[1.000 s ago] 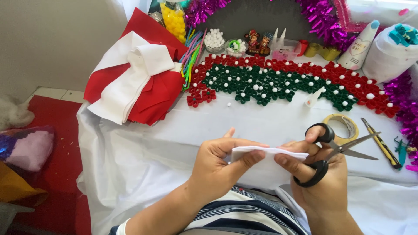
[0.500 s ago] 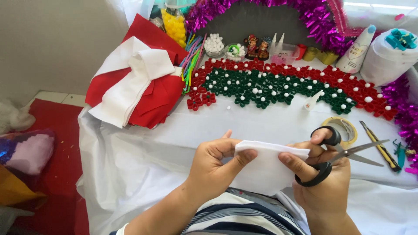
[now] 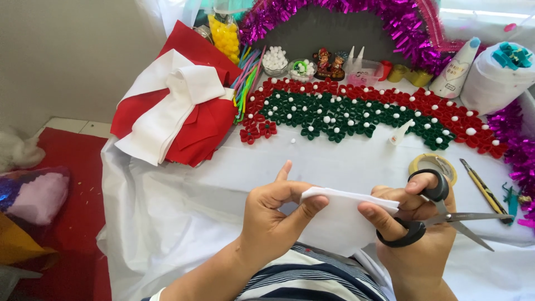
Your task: Cut white fabric into small square and rectangular pieces using scissors for craft preparation.
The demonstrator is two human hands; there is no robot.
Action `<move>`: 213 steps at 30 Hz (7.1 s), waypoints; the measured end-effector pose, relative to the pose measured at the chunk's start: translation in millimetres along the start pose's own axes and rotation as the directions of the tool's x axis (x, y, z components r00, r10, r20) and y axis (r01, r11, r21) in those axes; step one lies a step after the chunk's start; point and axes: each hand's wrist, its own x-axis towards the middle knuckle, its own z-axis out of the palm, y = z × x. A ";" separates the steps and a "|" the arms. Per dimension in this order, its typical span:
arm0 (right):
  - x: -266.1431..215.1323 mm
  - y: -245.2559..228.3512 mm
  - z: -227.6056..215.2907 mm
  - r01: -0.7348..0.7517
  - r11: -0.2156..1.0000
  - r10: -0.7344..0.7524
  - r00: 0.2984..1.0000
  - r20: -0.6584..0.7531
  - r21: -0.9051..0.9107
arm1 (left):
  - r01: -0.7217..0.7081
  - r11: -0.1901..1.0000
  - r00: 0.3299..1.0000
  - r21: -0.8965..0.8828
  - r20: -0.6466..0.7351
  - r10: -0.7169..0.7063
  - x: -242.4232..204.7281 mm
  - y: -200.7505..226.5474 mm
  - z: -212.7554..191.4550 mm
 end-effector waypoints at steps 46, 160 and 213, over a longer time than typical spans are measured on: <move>3.8 -7.3 -6.4 0.046 0.988 -0.046 0.999 0.005 -0.144 | 0.368 0.901 0.910 -0.232 0.290 -0.297 2.9 3.1 -2.9; -4.0 31.3 -2.5 0.094 0.969 -0.038 0.970 0.239 -0.229 | 0.170 0.975 0.976 -0.144 0.163 -0.146 1.5 -44.9 -24.9; 19.7 -27.6 -45.7 -0.594 0.737 0.517 0.186 0.836 -0.324 | 0.220 0.975 0.891 0.007 0.406 -0.204 3.6 15.3 -42.9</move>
